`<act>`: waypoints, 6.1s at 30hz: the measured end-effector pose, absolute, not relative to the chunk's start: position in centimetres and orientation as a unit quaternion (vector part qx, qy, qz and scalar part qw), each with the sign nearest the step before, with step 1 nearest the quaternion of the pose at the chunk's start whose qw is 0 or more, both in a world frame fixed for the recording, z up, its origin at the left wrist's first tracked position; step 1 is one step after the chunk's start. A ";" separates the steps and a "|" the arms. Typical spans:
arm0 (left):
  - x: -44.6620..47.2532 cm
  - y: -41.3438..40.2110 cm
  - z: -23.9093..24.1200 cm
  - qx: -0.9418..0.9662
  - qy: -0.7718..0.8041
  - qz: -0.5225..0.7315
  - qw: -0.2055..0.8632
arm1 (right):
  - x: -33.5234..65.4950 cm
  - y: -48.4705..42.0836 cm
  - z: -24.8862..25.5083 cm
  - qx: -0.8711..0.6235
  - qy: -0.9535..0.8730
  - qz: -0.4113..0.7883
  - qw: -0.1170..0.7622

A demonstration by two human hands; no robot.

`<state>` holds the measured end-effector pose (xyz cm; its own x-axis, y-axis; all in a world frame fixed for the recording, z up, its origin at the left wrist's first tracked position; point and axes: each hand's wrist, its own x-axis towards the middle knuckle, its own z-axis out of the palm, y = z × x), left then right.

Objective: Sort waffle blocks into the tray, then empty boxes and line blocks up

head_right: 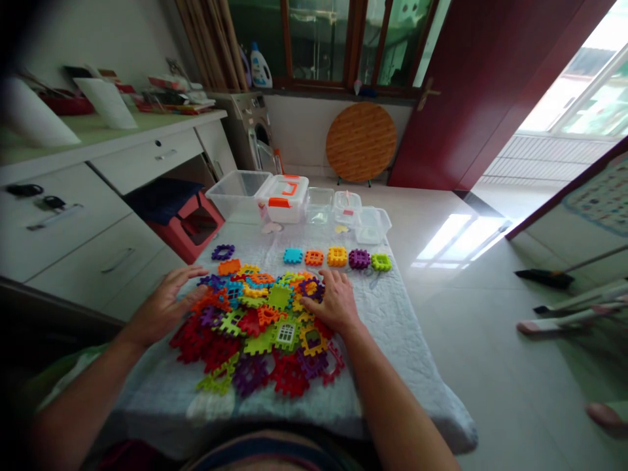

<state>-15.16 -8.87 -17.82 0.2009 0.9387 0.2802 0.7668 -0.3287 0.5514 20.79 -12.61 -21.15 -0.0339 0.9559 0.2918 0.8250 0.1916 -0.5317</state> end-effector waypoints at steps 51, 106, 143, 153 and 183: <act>-15.5 -9.0 -21.5 0.656 0.619 0.359 0.241 | 26.6 -12.1 -22.3 -0.551 -0.748 0.225 0.294; 3.7 -9.4 -14.4 0.897 0.442 -0.019 0.012 | 23.1 -11.5 -21.5 -0.566 -0.645 0.258 0.443; 3.3 -8.1 -16.6 0.911 0.333 0.187 0.152 | 21.2 -11.5 -21.6 -0.496 -0.547 0.447 0.505; 3.3 -8.5 -15.9 0.911 0.382 0.140 0.070 | 21.0 -11.5 -21.0 -0.496 -0.513 0.482 0.507; -15.1 7.9 -16.1 0.830 0.544 -0.023 0.117 | 23.5 -11.7 -21.4 -0.592 -0.436 0.430 0.525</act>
